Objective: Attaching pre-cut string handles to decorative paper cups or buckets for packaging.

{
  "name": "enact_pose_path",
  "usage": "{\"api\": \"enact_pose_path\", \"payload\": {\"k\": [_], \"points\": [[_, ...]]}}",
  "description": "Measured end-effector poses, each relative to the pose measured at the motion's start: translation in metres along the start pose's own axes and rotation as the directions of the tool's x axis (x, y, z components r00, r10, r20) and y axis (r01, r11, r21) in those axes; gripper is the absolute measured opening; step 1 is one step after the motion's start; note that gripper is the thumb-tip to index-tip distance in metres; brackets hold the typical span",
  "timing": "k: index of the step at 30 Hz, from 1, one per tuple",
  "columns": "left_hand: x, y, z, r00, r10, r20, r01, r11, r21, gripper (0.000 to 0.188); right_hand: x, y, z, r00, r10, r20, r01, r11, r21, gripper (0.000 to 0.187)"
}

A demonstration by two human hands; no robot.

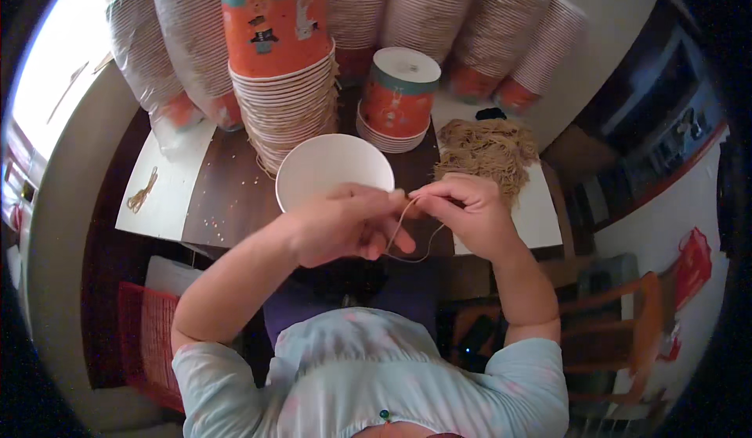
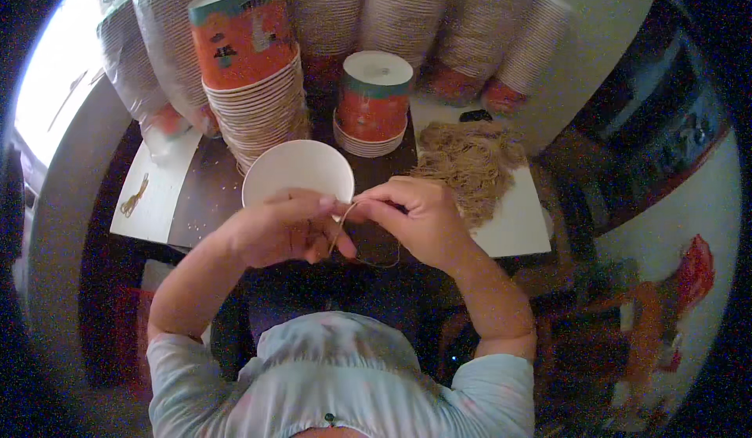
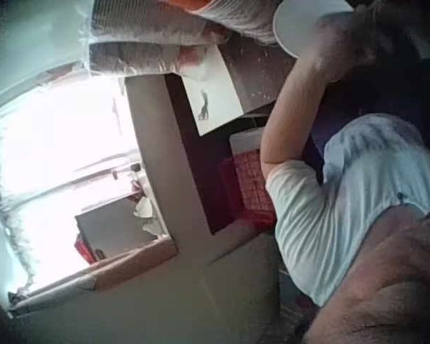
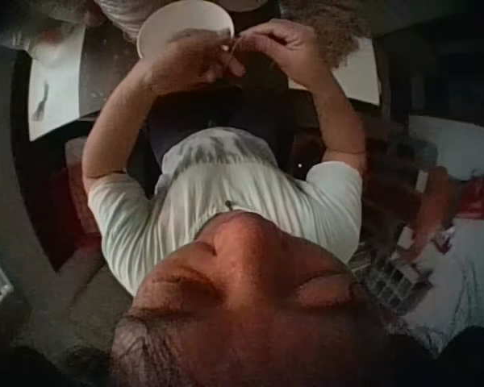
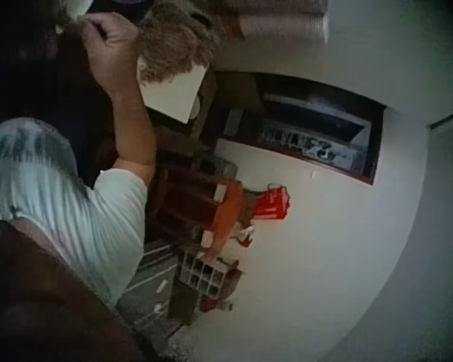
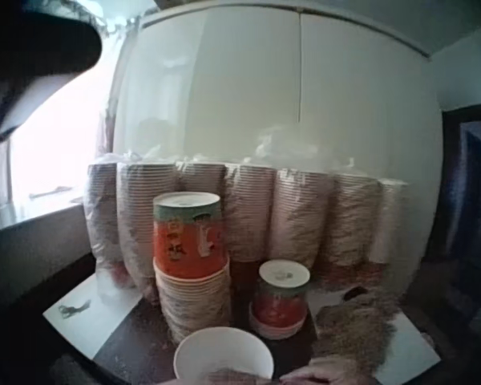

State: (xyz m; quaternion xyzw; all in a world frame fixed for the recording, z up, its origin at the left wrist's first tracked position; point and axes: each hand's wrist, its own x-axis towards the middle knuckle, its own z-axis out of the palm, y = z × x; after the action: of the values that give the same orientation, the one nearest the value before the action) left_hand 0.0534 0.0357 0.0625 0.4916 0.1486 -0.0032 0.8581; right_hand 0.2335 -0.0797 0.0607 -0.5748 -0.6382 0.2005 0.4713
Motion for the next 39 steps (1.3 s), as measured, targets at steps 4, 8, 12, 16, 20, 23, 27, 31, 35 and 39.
{"api": "enact_pose_path", "payload": {"k": [4,8,12,16,20,23,27,31,35,39], "points": [[-0.014,-0.029,-0.007,1.0,0.001,-0.031,0.001,0.999,0.049,0.027,-0.005,0.0,0.002,1.0,-0.017,-0.003,0.016,0.999,-0.036,0.008],[-0.027,-0.037,-0.006,0.996,0.038,-0.079,-0.022,0.981,0.195,0.02,-0.011,-0.001,0.002,0.998,0.033,0.059,-0.033,0.999,0.001,0.007],[-0.036,-0.036,-0.005,0.988,0.095,-0.12,-0.052,0.947,0.318,0.019,-0.021,0.006,0.002,0.945,0.01,0.327,0.007,0.999,-0.05,0.038],[-0.033,-0.034,0.004,0.994,0.067,-0.084,-0.018,0.876,0.483,0.017,-0.032,0.011,0.037,0.95,-0.116,0.29,-0.058,0.847,0.529,0.072],[-0.033,-0.038,0.0,0.996,0.039,-0.08,0.006,0.87,0.492,0.017,-0.039,-0.009,0.055,0.902,0.128,0.413,-0.385,0.672,0.633,0.058],[-0.037,-0.04,-0.006,0.995,0.03,-0.094,0.008,0.925,0.38,0.018,-0.038,-0.009,0.05,0.891,0.222,0.396,-0.387,0.826,0.409,0.042],[-0.034,-0.048,-0.01,0.991,-0.028,-0.134,0.047,0.989,0.139,0.027,-0.037,-0.003,0.056,0.996,-0.033,0.079,0.027,0.997,0.078,0.017],[-0.033,-0.058,-0.017,0.99,-0.089,-0.111,0.071,0.986,-0.152,0.033,-0.036,0.002,0.057,0.987,-0.159,-0.021,0.158,0.986,-0.061,0.016],[-0.032,-0.067,-0.021,0.992,-0.084,-0.099,0.067,0.985,-0.159,0.034,-0.038,0.003,0.057,0.99,-0.141,-0.009,0.14,0.987,-0.077,0.015],[-0.03,-0.065,-0.014,0.982,-0.033,-0.186,0.042,0.998,0.045,0.032,-0.038,0.003,0.056,0.985,-0.169,0.021,0.171,0.975,-0.139,0.014]]}}
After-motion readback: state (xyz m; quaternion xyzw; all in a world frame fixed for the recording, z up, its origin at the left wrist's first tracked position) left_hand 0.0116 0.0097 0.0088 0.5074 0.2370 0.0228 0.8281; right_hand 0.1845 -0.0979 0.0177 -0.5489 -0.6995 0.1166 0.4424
